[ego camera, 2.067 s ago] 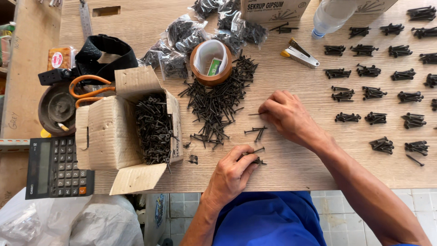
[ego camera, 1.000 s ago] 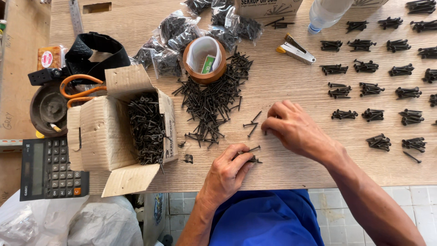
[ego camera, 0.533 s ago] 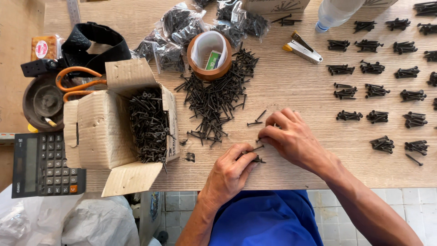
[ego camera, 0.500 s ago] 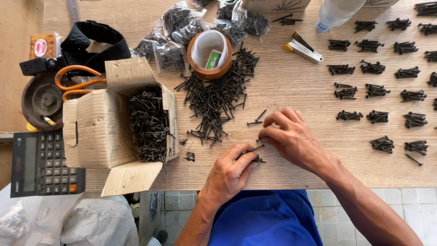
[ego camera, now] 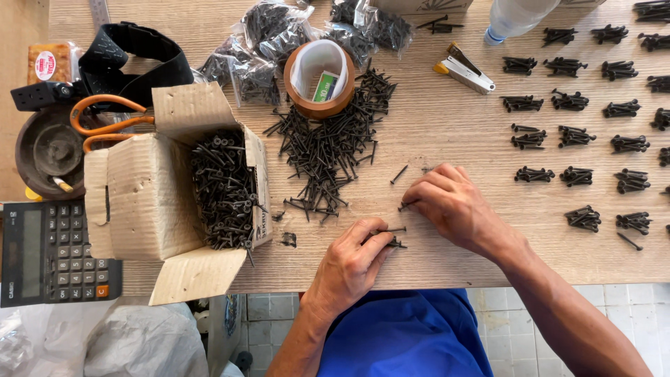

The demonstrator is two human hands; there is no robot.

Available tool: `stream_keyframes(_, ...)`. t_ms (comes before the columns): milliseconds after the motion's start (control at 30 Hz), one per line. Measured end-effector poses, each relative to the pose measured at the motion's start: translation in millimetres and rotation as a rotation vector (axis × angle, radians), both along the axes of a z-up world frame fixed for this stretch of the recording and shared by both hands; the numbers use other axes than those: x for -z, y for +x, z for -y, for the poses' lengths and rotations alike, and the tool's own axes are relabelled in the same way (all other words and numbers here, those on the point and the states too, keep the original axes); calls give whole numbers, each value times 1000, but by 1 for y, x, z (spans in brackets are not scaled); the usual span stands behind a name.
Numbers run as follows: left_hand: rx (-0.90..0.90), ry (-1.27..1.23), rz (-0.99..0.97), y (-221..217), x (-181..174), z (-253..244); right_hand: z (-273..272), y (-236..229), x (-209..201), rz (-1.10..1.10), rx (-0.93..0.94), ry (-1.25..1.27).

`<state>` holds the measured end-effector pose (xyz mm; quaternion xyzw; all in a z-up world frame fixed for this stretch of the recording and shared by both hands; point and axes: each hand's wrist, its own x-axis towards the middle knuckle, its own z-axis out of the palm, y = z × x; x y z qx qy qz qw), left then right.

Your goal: The person sorts black screws from a large pile on a wooden table into smaller, organized groups. They use both hands to pick up and arrange the screws, occasionally moving them from a cardboard box to the table surface.

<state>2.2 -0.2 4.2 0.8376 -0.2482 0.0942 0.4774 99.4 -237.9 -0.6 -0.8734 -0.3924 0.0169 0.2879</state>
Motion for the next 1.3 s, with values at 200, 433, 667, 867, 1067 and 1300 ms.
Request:
stream_keyframes(200, 0, -16, -2, 1, -2, 0, 5, 14, 3, -66, -60, 29)
stream_keyframes(433, -4, -2, -18, 0, 2, 0, -4, 35, -3, -84, 7, -77)
stream_keyframes(667, -11, -4, -28, 0, -1, 0, -24, 67, -3, 97, -211, -75)
stream_keyframes(867, -8, -14, -32, 1, -3, 0, -29, 71, -9, 190, -247, -157)
stream_keyframes(1067, -10, -8, -37, 2, -5, 0, -21, 51, -15, 244, -172, -155)
stream_keyframes(1300, 6, -6, -33, 1, 0, 1, -23, 53, -8, 192, -96, -217)
